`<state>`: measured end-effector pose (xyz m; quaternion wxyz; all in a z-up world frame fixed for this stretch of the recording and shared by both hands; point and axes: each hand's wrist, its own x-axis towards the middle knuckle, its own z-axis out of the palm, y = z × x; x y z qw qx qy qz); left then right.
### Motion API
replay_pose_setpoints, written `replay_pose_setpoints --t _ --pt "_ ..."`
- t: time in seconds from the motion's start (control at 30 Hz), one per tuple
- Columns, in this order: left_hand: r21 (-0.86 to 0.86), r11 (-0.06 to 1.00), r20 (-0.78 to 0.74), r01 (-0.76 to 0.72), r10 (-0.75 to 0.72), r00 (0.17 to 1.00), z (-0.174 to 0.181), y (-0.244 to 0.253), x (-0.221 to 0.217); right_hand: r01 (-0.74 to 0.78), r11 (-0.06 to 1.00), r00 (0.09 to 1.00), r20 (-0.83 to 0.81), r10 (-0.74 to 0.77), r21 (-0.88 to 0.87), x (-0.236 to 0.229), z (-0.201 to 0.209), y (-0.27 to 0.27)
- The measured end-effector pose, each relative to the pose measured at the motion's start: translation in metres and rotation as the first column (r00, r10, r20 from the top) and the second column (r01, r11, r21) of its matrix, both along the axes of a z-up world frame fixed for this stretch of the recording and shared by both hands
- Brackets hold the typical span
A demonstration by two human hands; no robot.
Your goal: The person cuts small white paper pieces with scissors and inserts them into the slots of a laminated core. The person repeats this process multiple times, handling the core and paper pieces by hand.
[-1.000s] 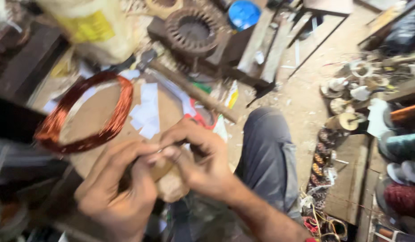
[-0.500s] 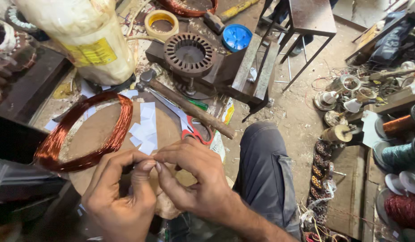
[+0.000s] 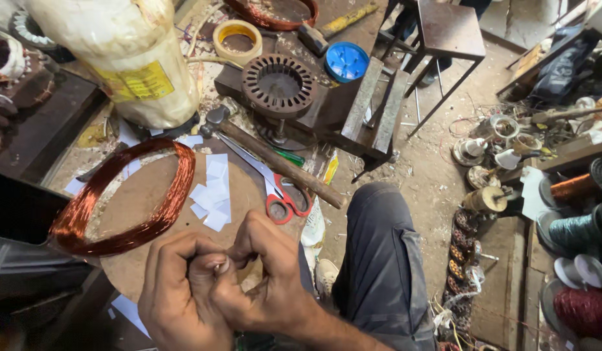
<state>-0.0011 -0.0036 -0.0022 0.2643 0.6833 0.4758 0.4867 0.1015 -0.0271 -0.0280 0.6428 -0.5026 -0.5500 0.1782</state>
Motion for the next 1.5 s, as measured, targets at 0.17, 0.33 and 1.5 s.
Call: replay_pose_setpoints --t 0.17,0.33,1.5 --pt "0.020 1.000 0.025 -0.002 0.001 1.000 -0.007 -0.003 -0.001 -0.019 0.998 0.992 -0.122 0.011 -0.065 -0.006 -0.009 -0.004" --pt "0.075 0.997 0.035 -0.030 0.028 0.999 -0.013 -0.003 0.002 -0.062 0.993 0.976 -0.216 0.040 -0.100 -0.008 -0.022 -0.009" --pt "-0.014 0.948 -0.240 0.318 -0.312 0.919 -0.011 0.023 -0.004 -0.277 0.947 0.781 0.536 0.322 -0.166 0.090 0.031 0.001"
